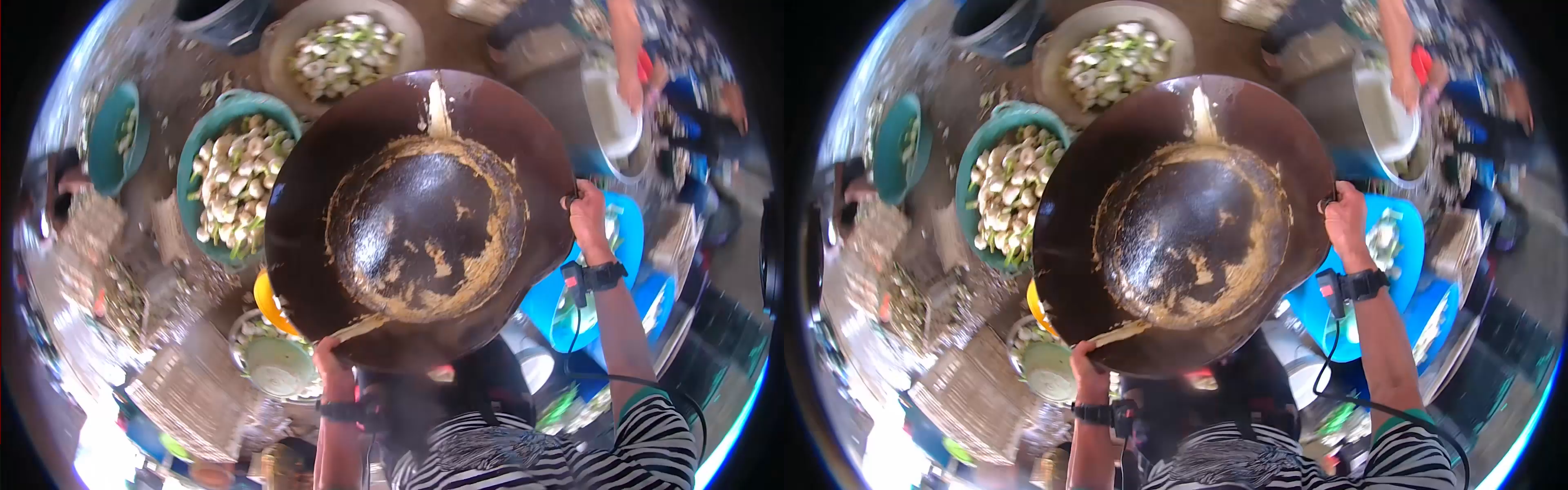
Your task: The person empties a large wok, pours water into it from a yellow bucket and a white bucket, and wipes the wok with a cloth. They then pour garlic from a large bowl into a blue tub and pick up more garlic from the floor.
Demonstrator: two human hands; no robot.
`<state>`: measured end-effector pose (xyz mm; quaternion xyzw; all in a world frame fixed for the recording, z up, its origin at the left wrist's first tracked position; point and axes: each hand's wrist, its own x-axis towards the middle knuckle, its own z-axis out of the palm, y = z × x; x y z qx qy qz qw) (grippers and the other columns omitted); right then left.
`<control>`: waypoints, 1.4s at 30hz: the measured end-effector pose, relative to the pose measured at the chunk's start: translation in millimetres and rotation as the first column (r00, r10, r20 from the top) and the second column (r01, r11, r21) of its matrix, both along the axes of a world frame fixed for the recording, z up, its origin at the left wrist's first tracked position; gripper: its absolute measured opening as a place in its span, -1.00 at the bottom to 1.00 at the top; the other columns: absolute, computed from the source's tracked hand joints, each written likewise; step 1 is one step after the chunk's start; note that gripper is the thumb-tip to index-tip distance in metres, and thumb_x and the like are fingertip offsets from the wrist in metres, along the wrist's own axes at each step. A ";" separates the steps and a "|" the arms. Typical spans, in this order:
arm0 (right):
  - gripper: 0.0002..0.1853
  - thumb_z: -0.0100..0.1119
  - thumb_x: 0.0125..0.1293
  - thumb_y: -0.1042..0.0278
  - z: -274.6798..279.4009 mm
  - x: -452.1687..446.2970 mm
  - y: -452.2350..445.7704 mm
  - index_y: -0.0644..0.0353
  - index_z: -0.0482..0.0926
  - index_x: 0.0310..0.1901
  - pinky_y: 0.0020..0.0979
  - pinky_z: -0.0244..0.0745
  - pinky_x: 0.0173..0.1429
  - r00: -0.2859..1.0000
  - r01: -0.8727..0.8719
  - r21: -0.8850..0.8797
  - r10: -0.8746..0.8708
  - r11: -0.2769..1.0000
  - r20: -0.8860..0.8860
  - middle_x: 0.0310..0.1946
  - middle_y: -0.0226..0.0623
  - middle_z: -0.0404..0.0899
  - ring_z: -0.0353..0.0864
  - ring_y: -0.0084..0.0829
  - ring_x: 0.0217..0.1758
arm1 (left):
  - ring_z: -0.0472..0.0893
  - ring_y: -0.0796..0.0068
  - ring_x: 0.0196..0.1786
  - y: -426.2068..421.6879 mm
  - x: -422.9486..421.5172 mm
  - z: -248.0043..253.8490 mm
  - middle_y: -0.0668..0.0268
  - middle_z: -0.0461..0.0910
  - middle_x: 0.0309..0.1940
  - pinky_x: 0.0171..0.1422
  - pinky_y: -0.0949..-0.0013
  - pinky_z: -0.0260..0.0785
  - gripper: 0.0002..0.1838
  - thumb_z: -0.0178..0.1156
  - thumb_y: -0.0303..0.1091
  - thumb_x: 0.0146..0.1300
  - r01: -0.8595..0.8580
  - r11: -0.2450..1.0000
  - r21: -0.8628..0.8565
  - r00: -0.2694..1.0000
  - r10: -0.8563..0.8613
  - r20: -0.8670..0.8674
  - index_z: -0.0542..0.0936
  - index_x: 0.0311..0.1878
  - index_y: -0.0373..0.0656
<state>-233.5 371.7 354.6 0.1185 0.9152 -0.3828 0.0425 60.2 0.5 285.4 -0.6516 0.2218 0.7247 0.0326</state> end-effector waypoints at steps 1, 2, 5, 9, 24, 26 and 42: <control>-0.87 0.03 -0.09 0.58 -6.5 21.1 15.6 0.35 0.53 -0.44 -0.32 0.33 -0.39 0.997 0.068 0.069 -0.070 0.995 0.020 -0.61 -0.09 0.50 0.48 -0.31 -0.51 | 0.56 0.16 -0.23 -4.9 6.4 0.9 0.13 0.52 -0.34 -0.03 0.15 0.47 -0.82 0.01 -0.39 -0.10 0.040 0.997 -0.064 0.995 -0.046 -0.083 0.48 -0.40 -0.25; -0.87 0.02 -0.08 0.57 -11.5 28.5 20.5 0.36 0.53 -0.46 -0.29 0.34 -0.39 0.991 0.121 0.143 -0.128 0.982 0.040 -0.61 -0.05 0.50 0.49 -0.24 -0.51 | 0.55 0.20 -0.27 -9.2 -10.1 11.8 0.15 0.50 -0.39 -0.11 0.20 0.49 -0.84 0.01 -0.42 -0.12 0.073 0.995 -0.065 0.995 -0.077 -0.062 0.47 -0.43 -0.27; -0.87 -0.02 -0.09 0.53 -36.9 81.0 72.1 0.35 0.51 -0.49 -0.19 0.35 -0.35 0.950 0.240 0.300 -0.287 0.923 0.123 -0.59 0.02 0.49 0.49 -0.04 -0.48 | 0.54 0.25 -0.34 2.5 -44.8 55.9 0.17 0.47 -0.44 -0.24 0.19 0.51 -0.86 0.02 -0.48 -0.17 0.214 0.959 -0.186 0.976 -0.215 0.017 0.46 -0.47 -0.30; -0.85 -0.06 -0.12 0.48 -86.5 111.0 107.4 0.33 0.50 -0.51 -0.10 0.34 -0.28 0.834 0.368 0.320 -0.462 0.873 0.302 -0.56 0.07 0.50 0.47 0.11 -0.41 | 0.53 0.27 -0.38 6.3 -98.7 43.1 0.22 0.45 -0.46 -0.33 0.15 0.49 -0.86 0.08 -0.50 -0.19 0.378 0.905 -0.194 0.921 -0.346 0.181 0.45 -0.46 -0.30; -0.81 -0.02 -0.11 0.45 -182.4 155.2 148.3 0.33 0.53 -0.45 -0.12 0.38 -0.21 0.673 0.603 0.159 -0.605 0.782 0.427 -0.46 0.12 0.52 0.51 0.08 -0.30 | 0.50 0.38 -0.40 26.8 -141.4 3.4 0.23 0.45 -0.49 -0.31 0.32 0.44 -0.82 0.21 -0.57 -0.15 0.558 0.756 -0.341 0.826 -0.543 0.149 0.49 -0.38 -0.29; -0.79 -0.01 -0.11 0.43 -183.4 139.2 146.8 0.32 0.54 -0.42 -0.13 0.39 -0.20 0.716 0.539 0.209 -0.575 0.816 0.396 -0.44 0.11 0.53 0.52 0.07 -0.28 | 0.48 0.39 -0.43 37.9 -152.1 7.8 0.24 0.45 -0.50 -0.32 0.31 0.44 -0.90 0.14 -0.45 -0.11 0.542 0.762 -0.353 0.836 -0.532 0.133 0.48 -0.54 -0.29; -0.80 0.08 -0.11 0.47 -184.0 97.8 130.0 0.23 0.56 -0.37 -0.21 0.42 -0.20 0.752 0.508 0.273 -0.575 0.817 0.322 -0.39 -0.01 0.57 0.54 0.00 -0.26 | 0.57 0.36 -0.35 51.3 -185.9 29.4 0.33 0.53 -0.43 -0.19 0.22 0.52 -0.90 0.11 -0.40 -0.06 0.608 0.732 -0.308 0.764 -0.645 -0.025 0.46 -0.43 -0.16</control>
